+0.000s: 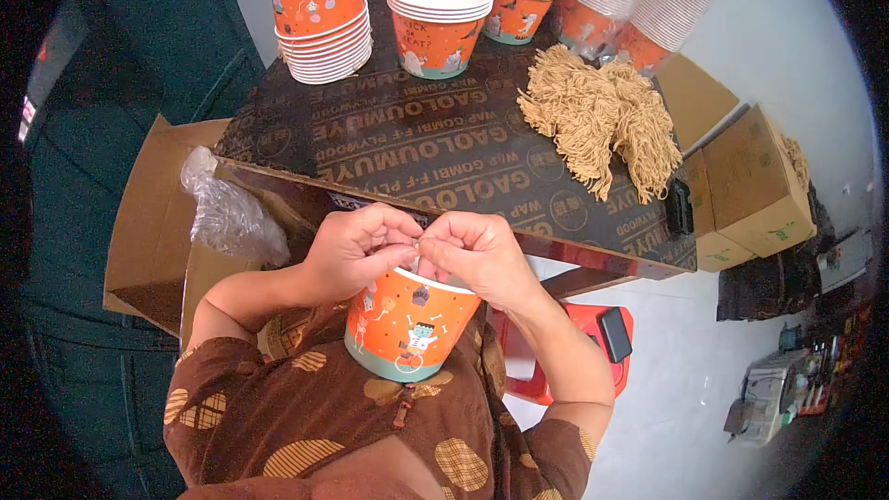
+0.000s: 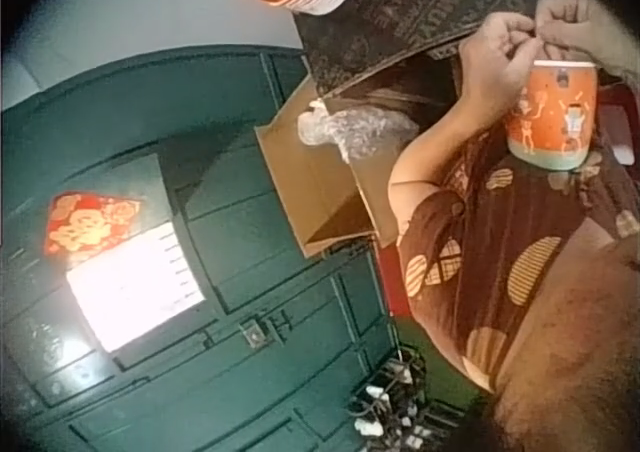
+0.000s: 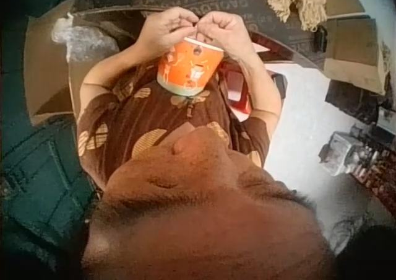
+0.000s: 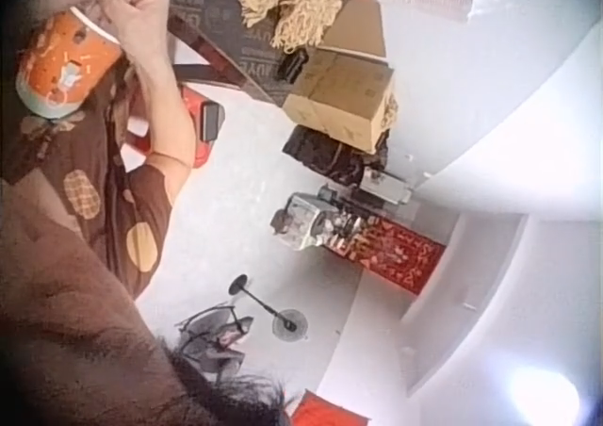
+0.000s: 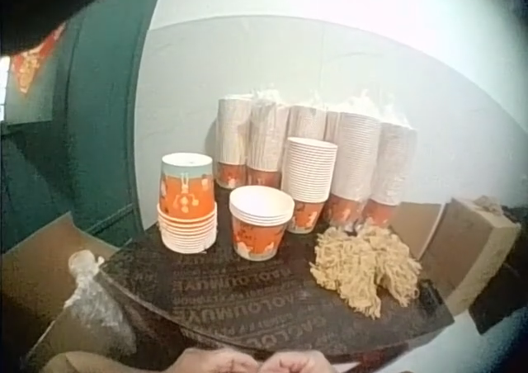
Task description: Assembling handles onto paper buckets by threading string through pre-punched holes.
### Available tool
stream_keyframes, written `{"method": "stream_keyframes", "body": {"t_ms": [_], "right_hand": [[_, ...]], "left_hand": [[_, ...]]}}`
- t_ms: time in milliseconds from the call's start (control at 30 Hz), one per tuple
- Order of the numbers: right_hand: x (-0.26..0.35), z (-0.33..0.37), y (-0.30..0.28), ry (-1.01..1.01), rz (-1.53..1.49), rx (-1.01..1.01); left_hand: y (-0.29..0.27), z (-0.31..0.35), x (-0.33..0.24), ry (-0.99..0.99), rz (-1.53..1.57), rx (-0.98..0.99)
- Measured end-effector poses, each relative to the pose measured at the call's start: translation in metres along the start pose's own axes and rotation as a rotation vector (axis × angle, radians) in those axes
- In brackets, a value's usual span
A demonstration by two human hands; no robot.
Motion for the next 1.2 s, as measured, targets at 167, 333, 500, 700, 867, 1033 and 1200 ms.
{"method": "stream_keyframes", "body": {"t_ms": [167, 333, 500, 700, 867, 1033, 1200], "right_hand": [[0.001, 0.0, 0.002, 0.006, 0.004, -0.02], [-0.001, 0.0, 0.001, 0.016, -0.02, -0.049], [0.0, 0.001, 0.001, 0.023, -0.033, -0.061], [-0.009, 0.01, 0.004, -0.054, 0.119, -0.13], [-0.006, 0.026, 0.002, -0.197, 0.682, 0.011], [-0.021, 0.042, -0.009, -0.142, 0.561, -0.021], [-0.02, 0.047, -0.014, -0.194, 0.563, -0.022]], "left_hand": [[0.004, 0.002, 0.004, 0.135, -0.131, -0.095], [0.007, -0.004, 0.003, 0.329, -0.342, -0.159], [0.009, -0.008, 0.004, 0.463, -0.444, -0.201], [0.01, -0.005, 0.004, 0.434, -0.49, -0.197], [0.0, 0.005, 0.019, 0.218, -0.117, -0.412], [-0.067, 0.025, 0.01, 0.321, -0.326, -0.803], [-0.188, 0.114, 0.038, 0.188, -0.563, -1.358]]}}
Point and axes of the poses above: each hand's wrist, its own z-axis away from the middle knuckle, its own y-axis out of the palm, x = y × z, the point moved 1 cm from there along -z, towards the middle knuckle, and after that the axes turned 3 degrees about y, right-handed, at the moved point
